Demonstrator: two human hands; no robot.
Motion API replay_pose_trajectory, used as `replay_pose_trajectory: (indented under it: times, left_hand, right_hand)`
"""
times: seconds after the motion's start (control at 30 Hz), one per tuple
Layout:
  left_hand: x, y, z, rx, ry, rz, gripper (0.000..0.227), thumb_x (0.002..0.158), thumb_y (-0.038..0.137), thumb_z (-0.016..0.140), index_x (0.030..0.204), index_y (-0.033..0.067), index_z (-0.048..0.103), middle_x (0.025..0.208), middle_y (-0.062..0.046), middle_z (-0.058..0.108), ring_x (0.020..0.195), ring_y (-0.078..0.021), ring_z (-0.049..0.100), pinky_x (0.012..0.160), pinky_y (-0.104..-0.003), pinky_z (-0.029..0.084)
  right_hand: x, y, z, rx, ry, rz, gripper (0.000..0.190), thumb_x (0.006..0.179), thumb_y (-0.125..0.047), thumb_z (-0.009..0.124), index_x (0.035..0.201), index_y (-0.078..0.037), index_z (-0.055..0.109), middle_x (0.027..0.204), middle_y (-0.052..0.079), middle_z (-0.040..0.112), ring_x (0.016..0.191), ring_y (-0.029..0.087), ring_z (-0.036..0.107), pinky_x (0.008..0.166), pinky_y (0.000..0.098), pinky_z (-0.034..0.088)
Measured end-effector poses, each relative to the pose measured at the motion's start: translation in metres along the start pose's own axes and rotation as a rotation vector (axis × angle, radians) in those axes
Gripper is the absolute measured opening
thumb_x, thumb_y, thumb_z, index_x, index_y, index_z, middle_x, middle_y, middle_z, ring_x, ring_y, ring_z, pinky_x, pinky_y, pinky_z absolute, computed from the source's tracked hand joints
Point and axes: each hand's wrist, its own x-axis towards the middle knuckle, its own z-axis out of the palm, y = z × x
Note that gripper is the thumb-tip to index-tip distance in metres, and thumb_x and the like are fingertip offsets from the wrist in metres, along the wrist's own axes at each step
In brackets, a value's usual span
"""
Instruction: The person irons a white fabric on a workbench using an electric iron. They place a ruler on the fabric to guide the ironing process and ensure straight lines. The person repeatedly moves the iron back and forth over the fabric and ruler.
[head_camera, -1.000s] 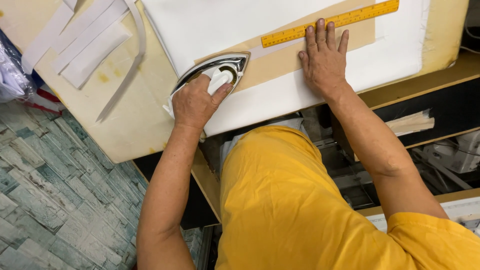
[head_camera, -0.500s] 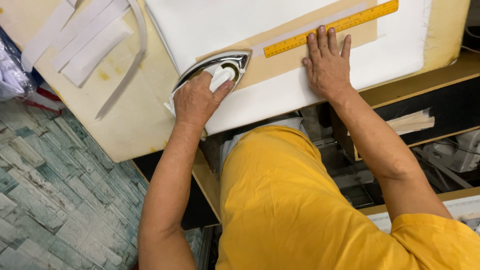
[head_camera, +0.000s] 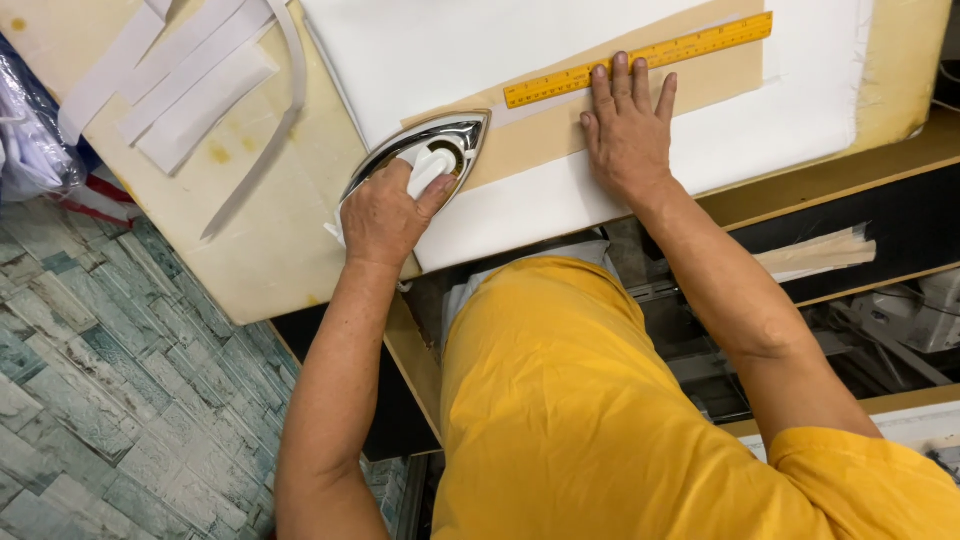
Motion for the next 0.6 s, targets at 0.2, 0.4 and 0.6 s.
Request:
replay_pose_trajectory:
  times: [0.2,0.4,0.6]
  left_hand:
    - [0.000,0.000,0.002,0.012,0.025,0.011,0.068,0.093,0.078,0.060,0.076,0.0124,0.053,0.059,-0.006,0.057,0.049,-0.0323,0.054,0.040,-0.050,0.042]
    - [0.001,0.003,0.001,0.019,-0.036,-0.046,0.070,0.092,0.081,0.056,0.078,0.0124,0.055,0.062,-0.007,0.061,0.053,-0.0351,0.057,0.042,-0.052,0.044]
    - [0.000,0.002,0.002,0.027,-0.020,-0.025,0.071,0.092,0.082,0.054,0.076,0.0128,0.053,0.061,-0.006,0.058,0.052,-0.0327,0.056,0.040,-0.050,0.041]
  right_hand:
    - [0.001,0.002,0.007,-0.042,0.029,-0.045,0.058,0.116,-0.031,0.038,0.166,-0.003,0.024,0.170,0.023,0.019,0.155,0.047,0.016,0.117,0.0772,0.007]
    - [-0.007,0.009,-0.006,-0.038,0.030,-0.070,0.061,0.115,-0.036,0.033,0.166,-0.004,0.027,0.170,0.023,0.025,0.156,0.043,0.018,0.117,0.0745,0.002]
    - [-0.019,0.016,0.001,-0.048,0.014,-0.093,0.061,0.116,-0.033,0.035,0.166,-0.002,0.024,0.171,0.023,0.021,0.156,0.044,0.014,0.116,0.0775,0.004]
